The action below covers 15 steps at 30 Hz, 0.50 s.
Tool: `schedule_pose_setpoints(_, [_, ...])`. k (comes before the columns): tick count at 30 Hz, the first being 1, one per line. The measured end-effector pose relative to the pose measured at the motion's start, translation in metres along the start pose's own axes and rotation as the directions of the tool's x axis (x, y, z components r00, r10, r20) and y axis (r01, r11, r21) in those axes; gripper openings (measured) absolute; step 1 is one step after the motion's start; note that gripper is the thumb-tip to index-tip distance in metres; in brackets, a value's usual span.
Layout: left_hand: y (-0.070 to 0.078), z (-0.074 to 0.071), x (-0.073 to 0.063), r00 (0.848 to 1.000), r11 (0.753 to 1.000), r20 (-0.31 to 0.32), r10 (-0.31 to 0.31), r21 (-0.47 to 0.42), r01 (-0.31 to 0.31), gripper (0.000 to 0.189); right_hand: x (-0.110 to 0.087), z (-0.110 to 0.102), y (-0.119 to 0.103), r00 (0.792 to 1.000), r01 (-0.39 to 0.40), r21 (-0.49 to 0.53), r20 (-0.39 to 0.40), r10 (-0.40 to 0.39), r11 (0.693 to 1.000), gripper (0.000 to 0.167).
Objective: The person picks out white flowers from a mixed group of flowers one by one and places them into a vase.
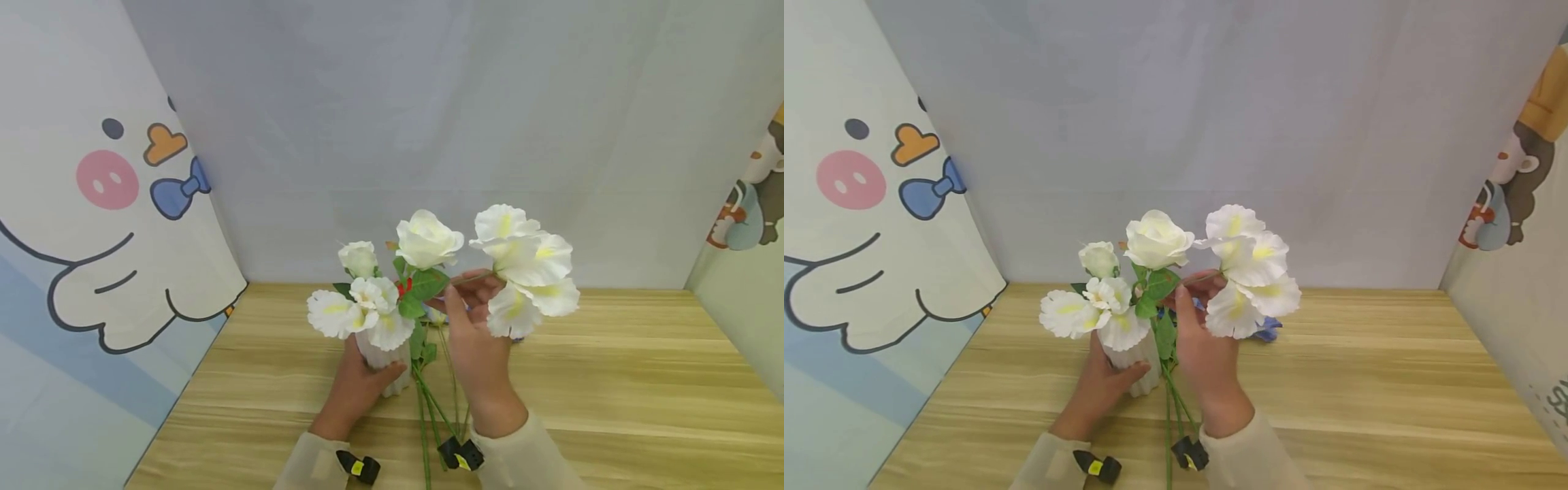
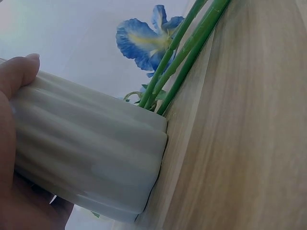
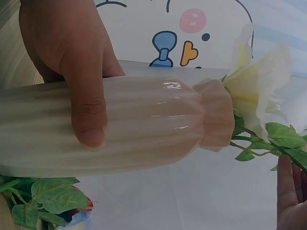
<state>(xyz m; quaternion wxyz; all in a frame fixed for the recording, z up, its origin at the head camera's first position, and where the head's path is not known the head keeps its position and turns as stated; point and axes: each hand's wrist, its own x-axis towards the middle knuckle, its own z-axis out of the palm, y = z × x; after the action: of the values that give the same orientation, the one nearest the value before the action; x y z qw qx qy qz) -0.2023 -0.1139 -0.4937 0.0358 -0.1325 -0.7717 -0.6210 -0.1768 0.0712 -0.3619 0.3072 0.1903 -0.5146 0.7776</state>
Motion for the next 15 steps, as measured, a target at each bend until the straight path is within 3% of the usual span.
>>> schedule_pose_setpoints(6, [-0.001,-0.001,-0.001,1.000,1.000,-0.008,0.000,0.010,0.000,0.089,-0.003,0.004,0.006,0.998,-0.056,-0.061,0.021,0.057,0.997,0.017])
schedule_pose_setpoints(11, [-0.003,-0.001,-0.001,1.000,1.000,-0.023,0.020,0.005,-0.020,0.091,-0.004,0.005,0.012,0.997,0.004,-0.181,0.075,0.009,0.983,0.005])
schedule_pose_setpoints(15, [-0.006,-0.001,0.000,0.998,0.998,-0.021,0.059,-0.007,-0.059,0.088,-0.006,0.007,0.017,0.995,0.014,-0.236,0.104,0.011,0.972,0.006])
